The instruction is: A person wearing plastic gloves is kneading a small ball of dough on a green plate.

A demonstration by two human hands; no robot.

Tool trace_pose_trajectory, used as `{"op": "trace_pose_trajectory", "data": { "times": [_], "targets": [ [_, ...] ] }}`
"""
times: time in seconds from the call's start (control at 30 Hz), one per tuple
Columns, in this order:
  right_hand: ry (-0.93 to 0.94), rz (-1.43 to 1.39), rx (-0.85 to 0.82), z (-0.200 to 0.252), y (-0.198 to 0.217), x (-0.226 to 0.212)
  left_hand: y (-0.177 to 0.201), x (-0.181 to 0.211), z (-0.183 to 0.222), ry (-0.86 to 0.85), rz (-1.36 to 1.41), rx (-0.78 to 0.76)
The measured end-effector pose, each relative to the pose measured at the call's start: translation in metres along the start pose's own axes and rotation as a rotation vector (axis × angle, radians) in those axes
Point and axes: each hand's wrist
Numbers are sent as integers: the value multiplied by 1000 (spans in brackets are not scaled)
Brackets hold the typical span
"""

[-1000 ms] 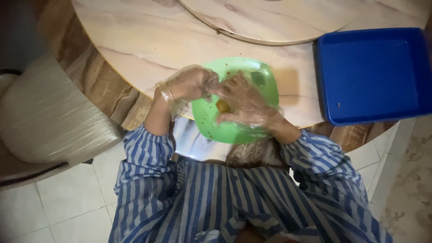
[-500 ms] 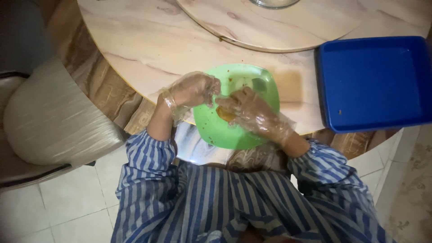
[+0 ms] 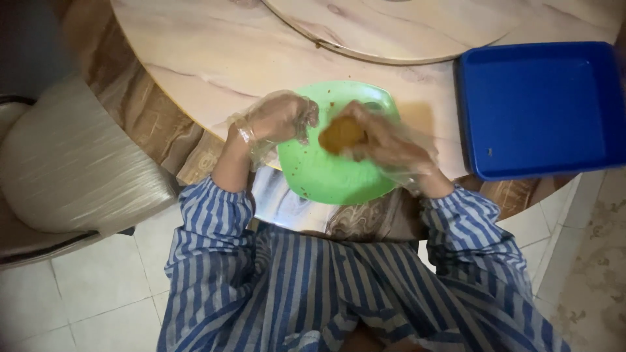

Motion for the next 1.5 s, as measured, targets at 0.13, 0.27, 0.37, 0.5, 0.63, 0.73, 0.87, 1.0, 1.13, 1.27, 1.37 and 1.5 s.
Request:
{"op": "trace_pose_trajectory", "data": {
  "times": [0.13,0.27,0.37,0.5,0.63,0.73,0.87,1.0,1.13,1.27,1.37,1.5],
  "targets": [
    [192,783,25,-22,6,33,-2,-4,0,-7,12,-20],
    [224,1013,129,-23,5,32,0,-12,-1,-17,-21,-23],
    [432,774,307,-9,-18,24,3,-2,-1,-11,-49,-36],
    [186,1079,213,-34,-44,42,-1,-11,-2,2,-19,-11],
    [413,-367,-257,-65,-54,86,0,-6,-4,15,-62,-21],
    [463,-540,-330,-75,-46,90,6,-4,-3,-17,-86,-6],
    [253,1207,207,-56,-37,84,4,0,-4,26,-52,-24],
    [234,1099,225,-43,-34,50,2,-6,-7,16,-14,-18],
    [242,902,248,-34,-38,19,-7,-16,-5,-86,-180,-2],
    [358,764,343,-39,-34,5,-14,-25,-7,-100,-275,105],
    [548,992,377,-51,-35,36,-14,-26,-5,-154,-213,132],
    [31,-44,64,2,-32,-55,-11,-11,9,-364,-326,239]
  ]
}}
Point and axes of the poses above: each hand's wrist, its own z-axis away from the middle knuckle, its own y-axis out of the back of the hand, x = y × z, and after that the axes turned 12 degrees about -y, right-handed
